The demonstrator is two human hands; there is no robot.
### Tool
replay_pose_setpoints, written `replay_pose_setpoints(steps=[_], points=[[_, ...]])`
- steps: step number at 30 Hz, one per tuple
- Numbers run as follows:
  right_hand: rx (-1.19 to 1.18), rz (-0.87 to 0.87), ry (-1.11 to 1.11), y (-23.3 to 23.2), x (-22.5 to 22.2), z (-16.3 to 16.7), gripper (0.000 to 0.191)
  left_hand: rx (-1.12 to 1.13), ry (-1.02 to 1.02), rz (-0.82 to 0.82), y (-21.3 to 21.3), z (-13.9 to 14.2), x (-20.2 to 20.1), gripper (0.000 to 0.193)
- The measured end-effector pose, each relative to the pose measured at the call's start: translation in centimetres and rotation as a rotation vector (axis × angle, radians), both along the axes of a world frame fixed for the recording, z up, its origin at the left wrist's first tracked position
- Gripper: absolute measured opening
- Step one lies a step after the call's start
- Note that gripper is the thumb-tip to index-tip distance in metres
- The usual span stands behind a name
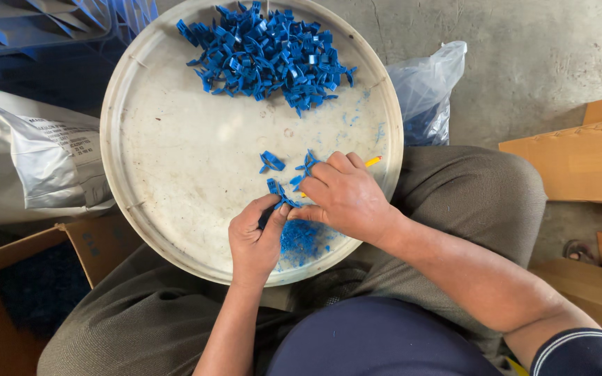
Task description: The person sits on the floor and uses a yellow utility knife to cut blue plastic pieces into smaller fragments. The cut pieces are placed on a white circular tray resting on the person's lap.
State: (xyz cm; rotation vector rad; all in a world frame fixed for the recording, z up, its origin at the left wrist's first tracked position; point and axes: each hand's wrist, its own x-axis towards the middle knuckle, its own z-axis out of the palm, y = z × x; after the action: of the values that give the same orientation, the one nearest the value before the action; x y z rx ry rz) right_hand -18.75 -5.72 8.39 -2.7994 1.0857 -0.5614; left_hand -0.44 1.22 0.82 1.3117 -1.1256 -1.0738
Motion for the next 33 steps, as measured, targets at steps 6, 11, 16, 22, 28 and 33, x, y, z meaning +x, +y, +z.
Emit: replay_pose_setpoints(steps=[6, 11, 16, 22, 28, 33], points=[[0.034, 0.019, -0.001, 0.0, 0.0, -0.2, 0.037, 0.001, 0.007, -0.007, -0.2, 0.0, 0.0, 0.013], [0.05, 0.018, 0.025, 0.0, 0.1, -0.2, 0.036, 0.001, -0.059, 0.006, -0.3, 0.4, -0.1, 0.013], [0.049, 0.012, 0.051, 0.0, 0.2, 0.0, 0.034, -0.093, -0.224, 0.043, -0.4, 1.1, -0.3, 0.013], [0.009, 0.01, 0.144, 0.3, 0.3, 0.1, 0.032, -0.098, -0.309, 0.032, -0.3, 1.6, -0.2, 0.013], [-0.005, 0.011, 0.146, 0.3, 0.3, 0.1, 0.032, -0.066, -0.313, 0.013, -0.4, 1.5, -0.2, 0.014], [-0.023, -0.004, 0.129, 0.3, 0.2, 0.0, 0.032, -0.059, -0.29, 0.018, -0.3, 1.3, -0.2, 0.015]])
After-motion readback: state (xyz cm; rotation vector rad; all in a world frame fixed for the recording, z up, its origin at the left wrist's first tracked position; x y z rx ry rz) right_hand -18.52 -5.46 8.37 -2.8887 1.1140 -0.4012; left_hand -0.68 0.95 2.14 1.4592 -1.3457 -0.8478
